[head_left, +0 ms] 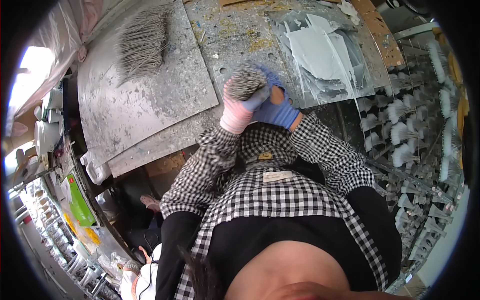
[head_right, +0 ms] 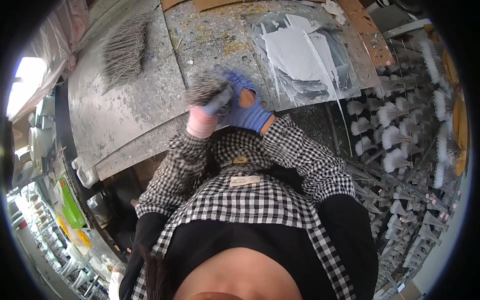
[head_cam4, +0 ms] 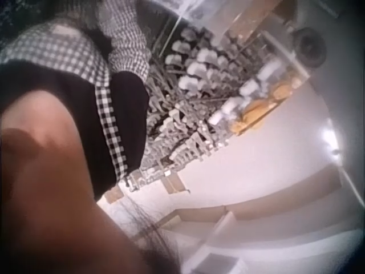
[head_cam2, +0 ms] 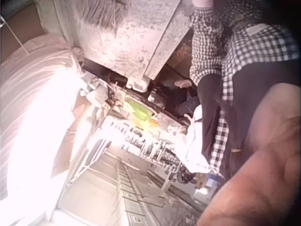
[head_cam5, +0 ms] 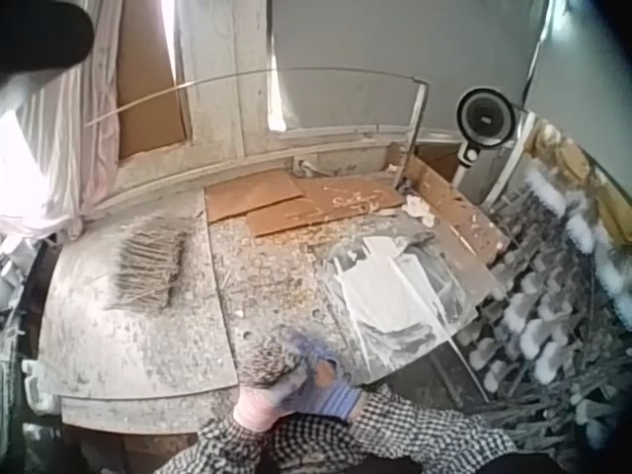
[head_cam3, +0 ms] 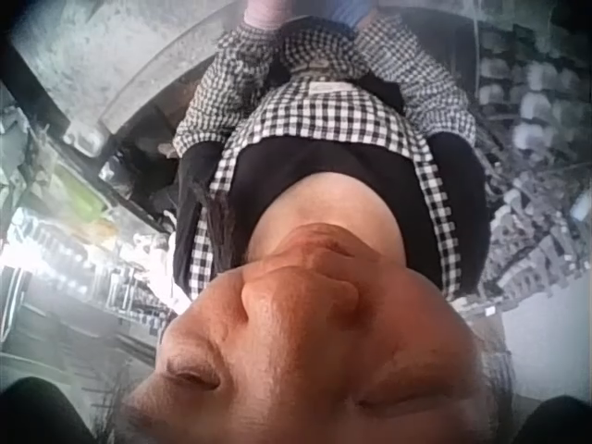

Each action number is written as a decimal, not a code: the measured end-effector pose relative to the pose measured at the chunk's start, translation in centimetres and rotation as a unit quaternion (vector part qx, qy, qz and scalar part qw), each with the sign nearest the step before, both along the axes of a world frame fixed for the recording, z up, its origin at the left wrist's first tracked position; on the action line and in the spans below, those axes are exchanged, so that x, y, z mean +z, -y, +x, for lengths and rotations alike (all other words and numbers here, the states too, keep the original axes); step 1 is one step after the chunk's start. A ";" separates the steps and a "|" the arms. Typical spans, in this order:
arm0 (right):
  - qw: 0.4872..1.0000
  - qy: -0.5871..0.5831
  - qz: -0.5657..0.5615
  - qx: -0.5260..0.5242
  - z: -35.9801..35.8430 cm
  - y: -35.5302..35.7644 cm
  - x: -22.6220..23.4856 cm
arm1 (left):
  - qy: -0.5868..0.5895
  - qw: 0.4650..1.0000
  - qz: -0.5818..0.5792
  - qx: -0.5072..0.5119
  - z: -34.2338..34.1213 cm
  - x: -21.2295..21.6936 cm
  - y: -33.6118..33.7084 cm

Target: Grouping and banding bristles or feathers to prepare them for brush manufacturing.

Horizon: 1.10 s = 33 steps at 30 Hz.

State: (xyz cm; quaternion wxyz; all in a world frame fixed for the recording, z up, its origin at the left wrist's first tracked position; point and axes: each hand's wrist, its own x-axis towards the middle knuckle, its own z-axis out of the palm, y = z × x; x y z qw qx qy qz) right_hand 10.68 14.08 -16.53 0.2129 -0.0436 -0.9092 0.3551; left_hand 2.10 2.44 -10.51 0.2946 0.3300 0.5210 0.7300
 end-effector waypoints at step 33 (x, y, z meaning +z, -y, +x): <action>0.855 0.229 -0.429 -0.177 10.9 7.6 6.6 | -0.606 0.757 -0.218 0.110 0.7 -3.3 8.5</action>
